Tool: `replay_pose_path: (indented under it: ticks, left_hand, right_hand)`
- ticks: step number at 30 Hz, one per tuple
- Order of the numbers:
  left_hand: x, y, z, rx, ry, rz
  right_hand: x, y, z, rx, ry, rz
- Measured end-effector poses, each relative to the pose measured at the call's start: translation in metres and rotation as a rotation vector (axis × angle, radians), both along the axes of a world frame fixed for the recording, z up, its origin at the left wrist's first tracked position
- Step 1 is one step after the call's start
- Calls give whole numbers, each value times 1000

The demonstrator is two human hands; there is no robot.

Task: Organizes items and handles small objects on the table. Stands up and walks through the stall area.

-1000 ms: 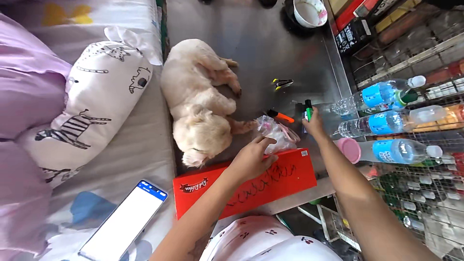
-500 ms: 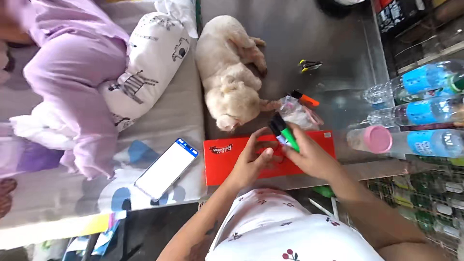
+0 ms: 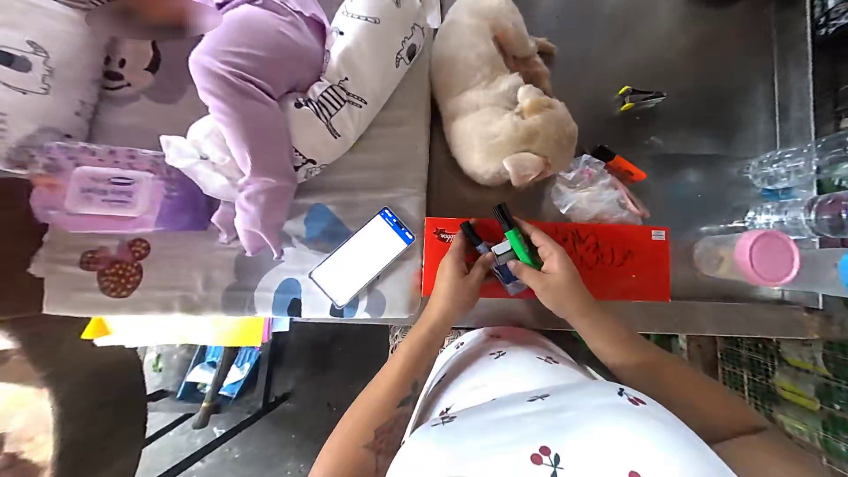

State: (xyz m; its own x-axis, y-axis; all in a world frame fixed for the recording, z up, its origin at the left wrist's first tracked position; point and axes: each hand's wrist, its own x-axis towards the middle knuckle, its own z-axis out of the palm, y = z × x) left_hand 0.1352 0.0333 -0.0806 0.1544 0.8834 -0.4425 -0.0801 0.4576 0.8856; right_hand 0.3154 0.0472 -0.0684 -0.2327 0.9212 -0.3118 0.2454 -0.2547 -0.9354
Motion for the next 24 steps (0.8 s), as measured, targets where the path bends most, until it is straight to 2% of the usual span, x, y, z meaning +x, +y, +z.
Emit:
replay_pose_path:
  ticks: [6, 8, 12, 14, 16, 18, 20, 22, 24]
  left_hand:
    - [0, 1, -2, 5, -195, -29]
    - [-2, 1, -3, -31, -257, 2]
    - [-17, 0, 6, -134, -355, 55]
    - [-30, -4, 11, -156, -383, 66]
    - [-45, -11, 17, -166, -354, 72]
    - [-63, -21, 25, -162, -301, 95]
    - [-83, -36, 31, -146, -272, 119]
    - [-105, -55, 34, -104, -288, 144]
    - [-128, -78, 36, -60, -300, 202]
  right_hand:
    - [-9, -2, 13, 85, 106, -26]
    - [4, 6, 18, 191, 67, -24]
    - [80, 74, 21, 364, -353, -230]
    - [127, 125, 13, 293, -599, -304]
    - [165, 163, -5, 97, -788, -245]
    - [187, 186, -33, -20, -901, -116]
    - [194, 192, -51, -48, -985, -23]
    - [192, 192, -54, -15, -1025, -30]
    - [200, 187, -50, 51, -993, -149]
